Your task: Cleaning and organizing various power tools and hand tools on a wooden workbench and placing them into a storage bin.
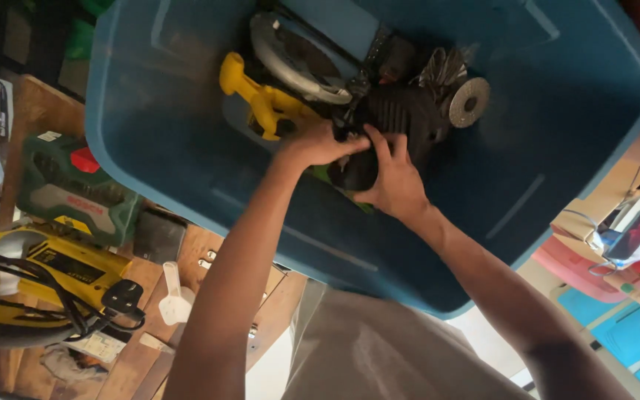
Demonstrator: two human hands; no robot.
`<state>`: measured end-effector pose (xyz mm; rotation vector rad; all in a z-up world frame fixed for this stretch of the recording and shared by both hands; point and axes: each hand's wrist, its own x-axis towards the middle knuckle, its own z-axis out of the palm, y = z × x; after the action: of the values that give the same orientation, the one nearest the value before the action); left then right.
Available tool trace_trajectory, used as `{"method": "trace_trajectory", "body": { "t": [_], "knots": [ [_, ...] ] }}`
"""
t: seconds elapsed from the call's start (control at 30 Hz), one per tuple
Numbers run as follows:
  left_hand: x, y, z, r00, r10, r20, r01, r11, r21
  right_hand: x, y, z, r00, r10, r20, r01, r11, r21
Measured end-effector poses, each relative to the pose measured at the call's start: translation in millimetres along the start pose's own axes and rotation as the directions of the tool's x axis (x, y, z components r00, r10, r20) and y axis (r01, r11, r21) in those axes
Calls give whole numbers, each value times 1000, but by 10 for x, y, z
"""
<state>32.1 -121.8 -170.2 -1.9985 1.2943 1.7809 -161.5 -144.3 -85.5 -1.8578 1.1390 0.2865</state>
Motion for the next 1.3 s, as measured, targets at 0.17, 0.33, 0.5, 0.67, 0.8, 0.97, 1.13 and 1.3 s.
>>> {"method": "trace_trajectory", "body": {
  "t": [0.17,0.33,0.5,0.67,0.8,0.97,1.13,1.3],
  "knots": [
    [-52,-68,-157,961,257,-98,-275,893,-357,304,-131,-304,969,-237,-74,240,970,40],
    [-195,-243,-460,991,124,-57,-135,946,-294,1167,505,-485,975,-206,82,167,925,341],
    [-294,-206,-425,999,-27,27,20,968,250,2676,2327,582,964,264,-19,-260,935,-241],
    [-308,-168,-493,991,-88,104,73,987,141,2852,1452,455,875,483,-6,-424,761,-491],
    [-273,-164,-541,974,-153,167,142,987,71,2976,1472,643,820,572,30,-402,611,-682],
    [-226,-198,-490,973,-143,183,126,987,102,3083,1984,915,774,627,87,-426,618,-661],
    [-151,-216,-472,964,-157,216,136,985,108,3094,1978,944,868,495,43,-300,592,-748],
    [-179,-290,-499,970,-128,205,119,991,54,2923,1902,948,726,675,-131,-659,630,-410]
  ]
}}
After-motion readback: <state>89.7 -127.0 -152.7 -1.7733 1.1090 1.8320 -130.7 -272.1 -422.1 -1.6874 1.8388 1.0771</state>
